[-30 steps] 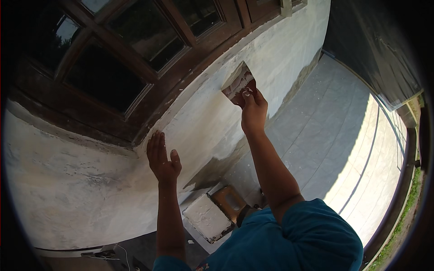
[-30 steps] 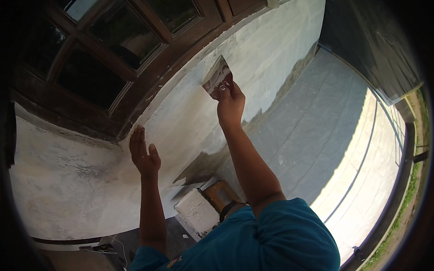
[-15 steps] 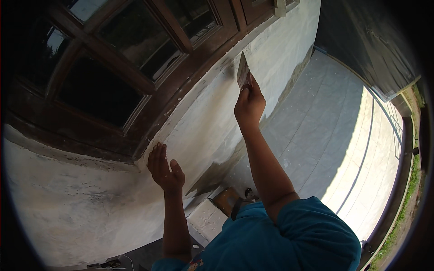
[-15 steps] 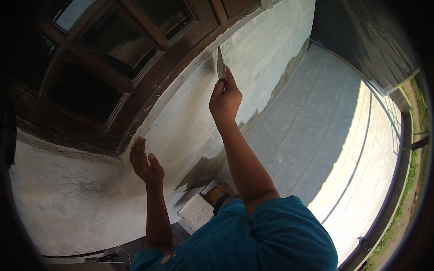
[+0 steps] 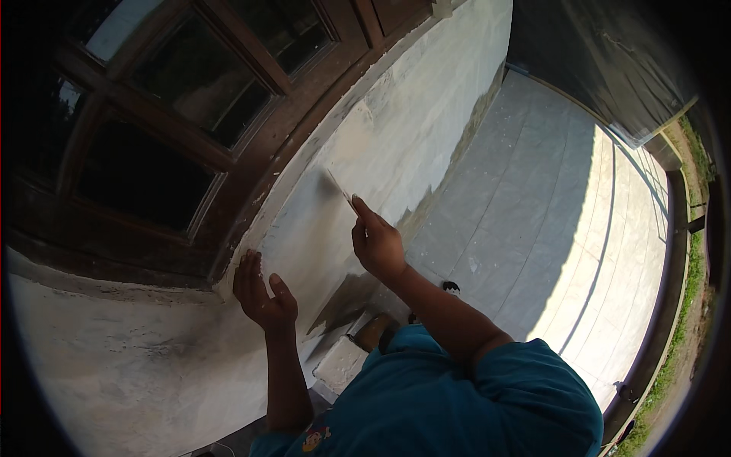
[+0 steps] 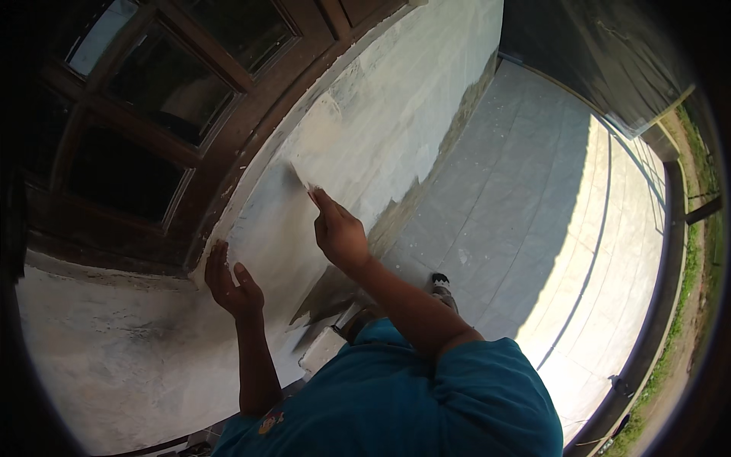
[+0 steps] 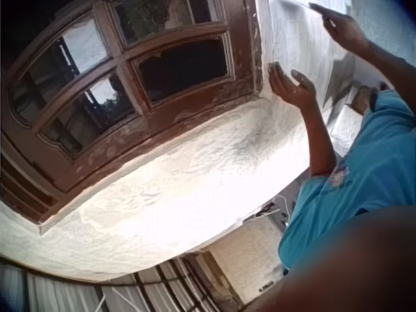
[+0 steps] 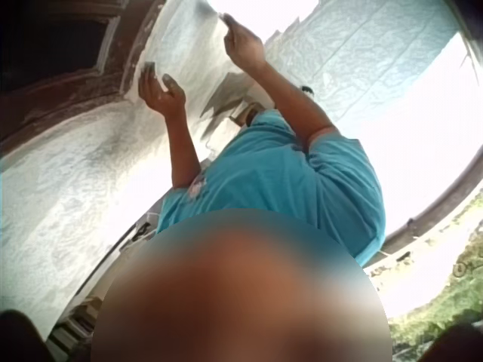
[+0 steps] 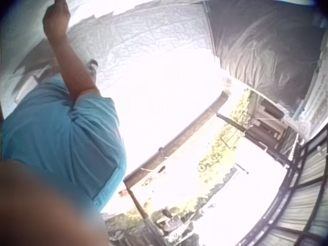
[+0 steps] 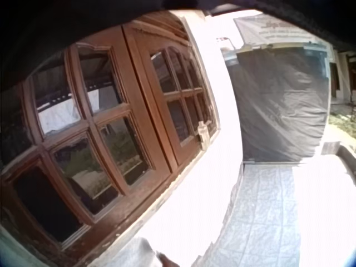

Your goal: Applying putty or plaster to repair a wall using a scraper and a container.

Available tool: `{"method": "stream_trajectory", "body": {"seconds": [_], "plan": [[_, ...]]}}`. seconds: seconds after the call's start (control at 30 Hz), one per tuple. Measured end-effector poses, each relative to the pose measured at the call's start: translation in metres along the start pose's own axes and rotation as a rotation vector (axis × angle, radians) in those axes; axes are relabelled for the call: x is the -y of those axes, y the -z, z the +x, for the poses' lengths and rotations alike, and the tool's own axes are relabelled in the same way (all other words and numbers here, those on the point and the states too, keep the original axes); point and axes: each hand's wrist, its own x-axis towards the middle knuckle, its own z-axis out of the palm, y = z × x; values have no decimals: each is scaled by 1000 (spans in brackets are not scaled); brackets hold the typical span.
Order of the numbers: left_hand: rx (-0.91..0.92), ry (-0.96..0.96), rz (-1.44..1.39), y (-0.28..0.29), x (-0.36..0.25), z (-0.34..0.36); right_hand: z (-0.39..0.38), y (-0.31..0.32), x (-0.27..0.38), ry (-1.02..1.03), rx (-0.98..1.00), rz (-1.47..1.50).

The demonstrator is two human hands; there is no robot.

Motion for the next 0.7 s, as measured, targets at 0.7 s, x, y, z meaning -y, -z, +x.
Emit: {"method": "stream_trajectory", "body": {"seconds": [0.7], "plan": [[-32, 46, -44, 1, -6, 4, 108, 30, -15, -233, -212, -113]]}}
